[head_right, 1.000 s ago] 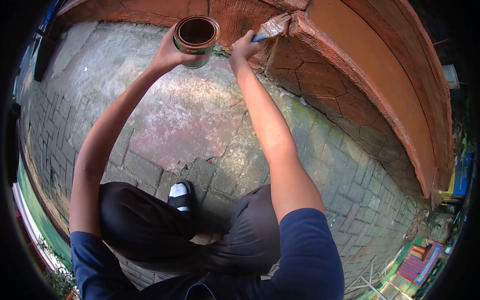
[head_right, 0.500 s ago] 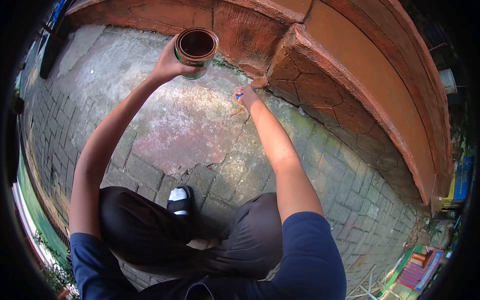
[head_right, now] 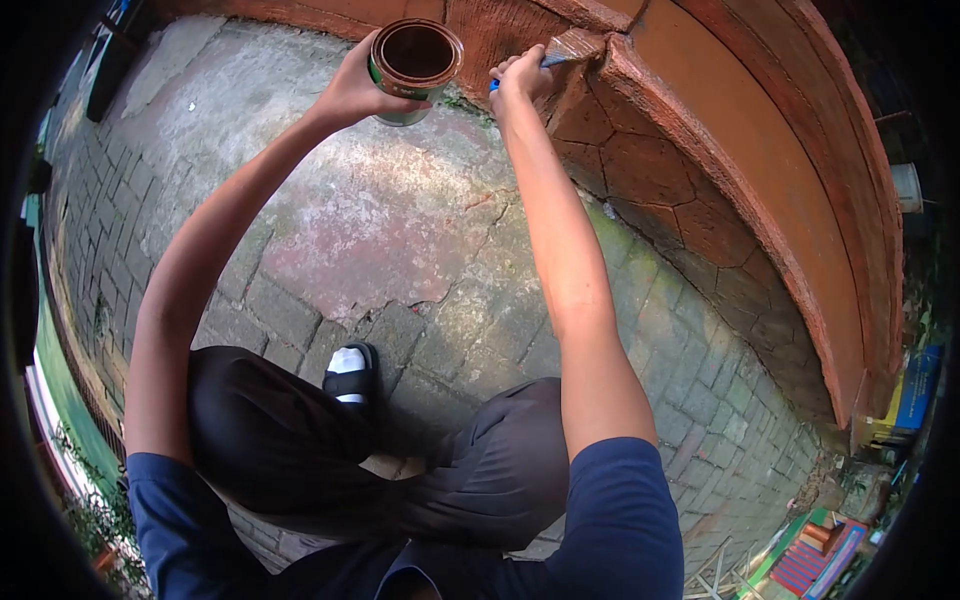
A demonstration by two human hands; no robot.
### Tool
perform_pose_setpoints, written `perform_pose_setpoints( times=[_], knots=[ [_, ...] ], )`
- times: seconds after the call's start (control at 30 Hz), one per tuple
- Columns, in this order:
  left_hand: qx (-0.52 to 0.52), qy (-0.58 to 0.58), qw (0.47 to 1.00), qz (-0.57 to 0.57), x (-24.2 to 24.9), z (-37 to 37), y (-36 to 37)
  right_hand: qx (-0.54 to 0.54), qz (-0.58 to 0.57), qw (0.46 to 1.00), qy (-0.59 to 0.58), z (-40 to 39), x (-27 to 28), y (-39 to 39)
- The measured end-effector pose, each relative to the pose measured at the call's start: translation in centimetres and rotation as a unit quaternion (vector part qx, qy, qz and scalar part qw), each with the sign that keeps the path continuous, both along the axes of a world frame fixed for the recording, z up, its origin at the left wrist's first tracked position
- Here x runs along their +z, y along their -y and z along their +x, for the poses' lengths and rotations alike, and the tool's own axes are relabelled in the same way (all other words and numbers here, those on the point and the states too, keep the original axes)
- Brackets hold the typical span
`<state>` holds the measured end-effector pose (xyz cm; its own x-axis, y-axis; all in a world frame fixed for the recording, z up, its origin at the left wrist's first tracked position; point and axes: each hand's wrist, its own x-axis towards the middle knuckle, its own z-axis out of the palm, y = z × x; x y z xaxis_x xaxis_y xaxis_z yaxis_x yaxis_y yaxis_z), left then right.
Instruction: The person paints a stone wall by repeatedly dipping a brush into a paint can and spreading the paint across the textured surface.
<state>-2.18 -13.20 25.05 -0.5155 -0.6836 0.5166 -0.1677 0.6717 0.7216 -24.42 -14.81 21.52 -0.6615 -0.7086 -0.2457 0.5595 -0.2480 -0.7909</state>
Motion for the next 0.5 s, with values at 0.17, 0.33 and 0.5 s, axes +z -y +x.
perform_pose_setpoints(
  times=[0.17,0.33,0.5],
  knots=[
    [-0.01,-0.003,1.0,0.011,0.0,-0.1,-1.1,0.096,0.081,0.989,0.081,-1.8,-8.9,-0.9],
    [0.006,-0.033,0.999,0.006,1.2,0.9,-1.1,0.194,0.247,0.937,0.15,-5.0,-15.7,-2.3],
    [0.036,-0.034,0.999,-0.005,1.2,2.6,-0.2,0.131,0.226,0.95,0.171,-2.4,-12.8,-2.1]
  ],
)
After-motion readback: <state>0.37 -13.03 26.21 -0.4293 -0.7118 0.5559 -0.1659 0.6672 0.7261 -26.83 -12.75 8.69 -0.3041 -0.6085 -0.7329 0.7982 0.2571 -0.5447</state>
